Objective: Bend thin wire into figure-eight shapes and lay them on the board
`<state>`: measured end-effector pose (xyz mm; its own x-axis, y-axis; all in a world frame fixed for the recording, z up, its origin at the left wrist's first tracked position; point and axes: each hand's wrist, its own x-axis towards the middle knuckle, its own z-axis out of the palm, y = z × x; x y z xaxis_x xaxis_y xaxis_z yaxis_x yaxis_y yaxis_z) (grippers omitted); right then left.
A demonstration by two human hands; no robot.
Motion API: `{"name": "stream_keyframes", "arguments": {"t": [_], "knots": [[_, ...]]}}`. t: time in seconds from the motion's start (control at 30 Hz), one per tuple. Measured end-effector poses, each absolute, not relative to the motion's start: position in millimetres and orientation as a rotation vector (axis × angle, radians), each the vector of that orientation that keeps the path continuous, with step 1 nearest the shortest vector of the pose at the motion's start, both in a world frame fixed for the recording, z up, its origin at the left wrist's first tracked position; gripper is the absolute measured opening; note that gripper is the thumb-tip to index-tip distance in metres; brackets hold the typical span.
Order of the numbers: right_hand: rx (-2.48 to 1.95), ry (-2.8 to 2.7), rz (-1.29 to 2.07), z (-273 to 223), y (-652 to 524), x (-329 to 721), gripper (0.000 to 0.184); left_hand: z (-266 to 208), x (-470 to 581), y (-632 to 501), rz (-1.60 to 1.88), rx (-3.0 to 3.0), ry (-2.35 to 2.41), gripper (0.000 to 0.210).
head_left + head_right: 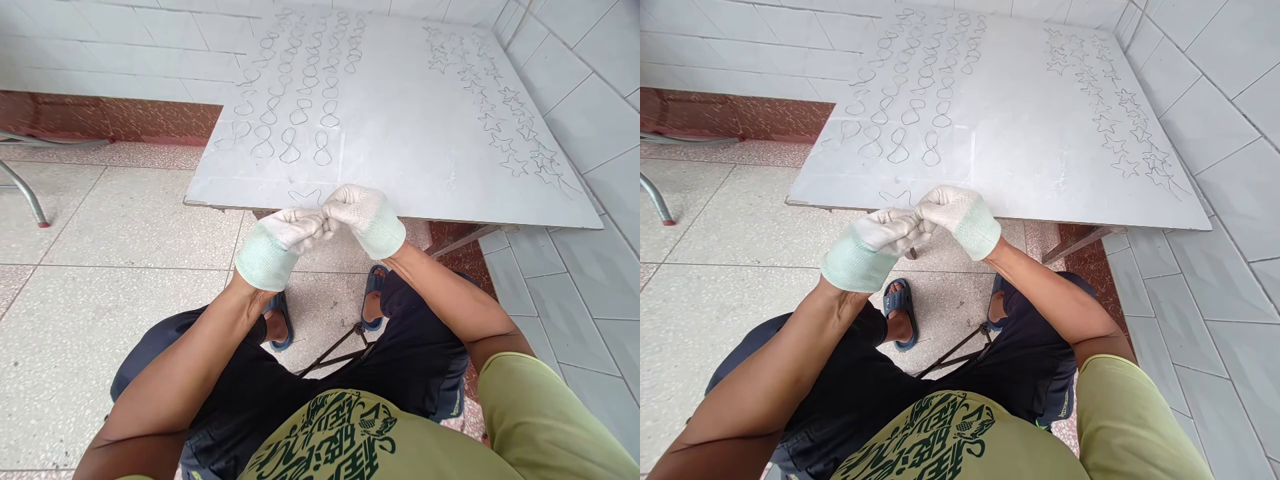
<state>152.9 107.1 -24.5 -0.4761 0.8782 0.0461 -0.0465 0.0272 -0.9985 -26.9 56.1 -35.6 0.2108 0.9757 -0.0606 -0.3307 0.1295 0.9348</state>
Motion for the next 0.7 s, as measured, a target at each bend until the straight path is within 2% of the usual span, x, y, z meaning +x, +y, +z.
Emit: {"name": "stream_keyframes", "arguments": {"t": [0.17,0.4,0.53,0.7], "knots": [[-0.9,-1.673,1.491,-15,112,159,0.024,-35,-31,55,1.178,0.936,0.873,0.035],[-1.043,-2.155,0.705,-9,119,164,0.014,-37,-31,59,1.204,0.914,0.99,0.031],[-0.893,-2.492,0.395,-11,126,165,0.038,-36,-30,59,1.186,0.96,1.037,0.032],[-0.849,-2.465,0.298,-26,126,172,0.054,-33,-27,54,1.219,0.962,1.089,0.028]]}}
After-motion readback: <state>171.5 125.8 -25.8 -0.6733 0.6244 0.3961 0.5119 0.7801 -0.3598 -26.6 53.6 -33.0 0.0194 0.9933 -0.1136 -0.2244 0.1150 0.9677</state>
